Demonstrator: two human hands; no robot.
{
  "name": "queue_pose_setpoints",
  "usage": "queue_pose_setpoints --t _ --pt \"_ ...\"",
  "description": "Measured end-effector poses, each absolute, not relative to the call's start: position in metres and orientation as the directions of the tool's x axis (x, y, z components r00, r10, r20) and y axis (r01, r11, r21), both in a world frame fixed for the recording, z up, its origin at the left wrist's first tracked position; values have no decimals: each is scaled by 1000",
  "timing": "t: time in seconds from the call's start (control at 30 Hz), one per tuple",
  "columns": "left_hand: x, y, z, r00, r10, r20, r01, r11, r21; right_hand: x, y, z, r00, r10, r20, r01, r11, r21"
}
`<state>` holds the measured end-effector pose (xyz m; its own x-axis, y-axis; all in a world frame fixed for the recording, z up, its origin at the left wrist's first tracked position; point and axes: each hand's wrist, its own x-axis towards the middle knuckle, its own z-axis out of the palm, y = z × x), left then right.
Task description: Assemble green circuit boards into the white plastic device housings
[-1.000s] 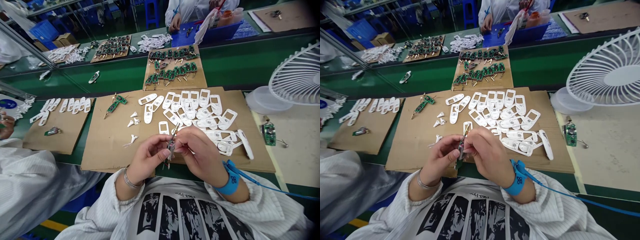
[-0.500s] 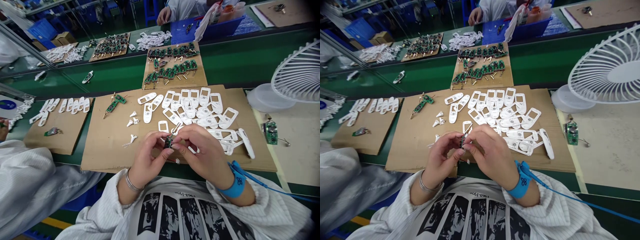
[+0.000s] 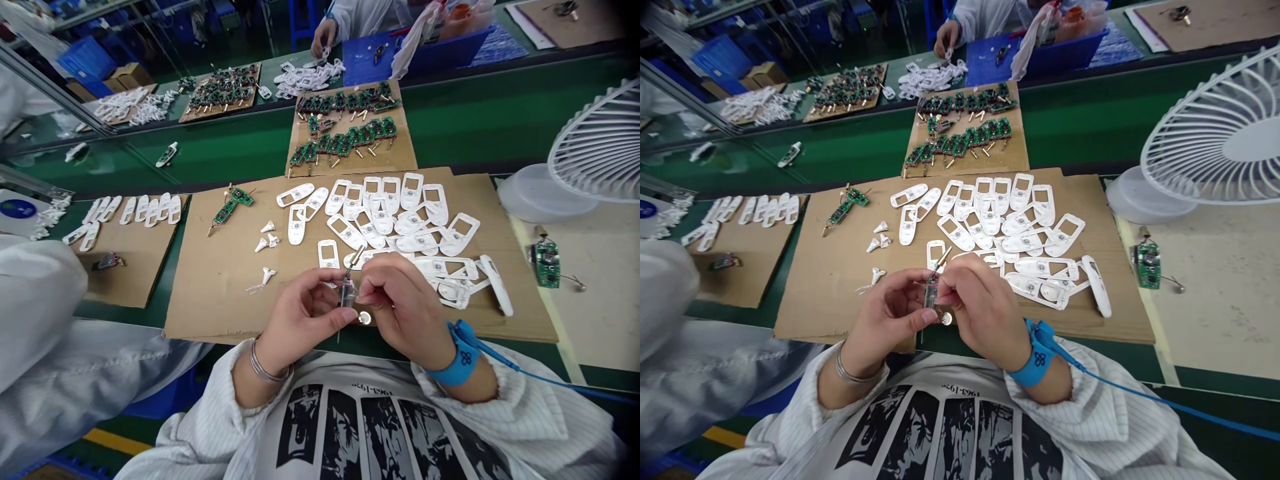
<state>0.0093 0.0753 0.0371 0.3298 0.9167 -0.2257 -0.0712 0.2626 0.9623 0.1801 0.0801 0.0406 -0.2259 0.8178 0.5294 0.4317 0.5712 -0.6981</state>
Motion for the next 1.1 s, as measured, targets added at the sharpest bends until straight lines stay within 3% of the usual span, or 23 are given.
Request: queue_pose_setpoints --t 0.1,0.3,0.6,0.87,1.0,1.1 --pt "10 77 33 377 883 -280 -232 383 894 184 85 39 -228 822 522 357 570 -740" --pt "7 78 32 372 884 -282 -246 387 889 199 95 39 -373 815 443 323 562 -762" --pt "9 79 32 410 862 -297 -274 427 861 197 93 43 -325 764 558 338 645 -686" --pt "17 80 27 533 765 -363 -404 606 685 190 88 37 -335 667 666 343 744 -573" --pt "21 78 29 532 764 -366 -459 623 633 185 82 34 -249 700 669 267 713 -648" --pt "22 76 30 558 752 -351 -504 643 576 182 77 29 -188 802 567 167 595 -786"
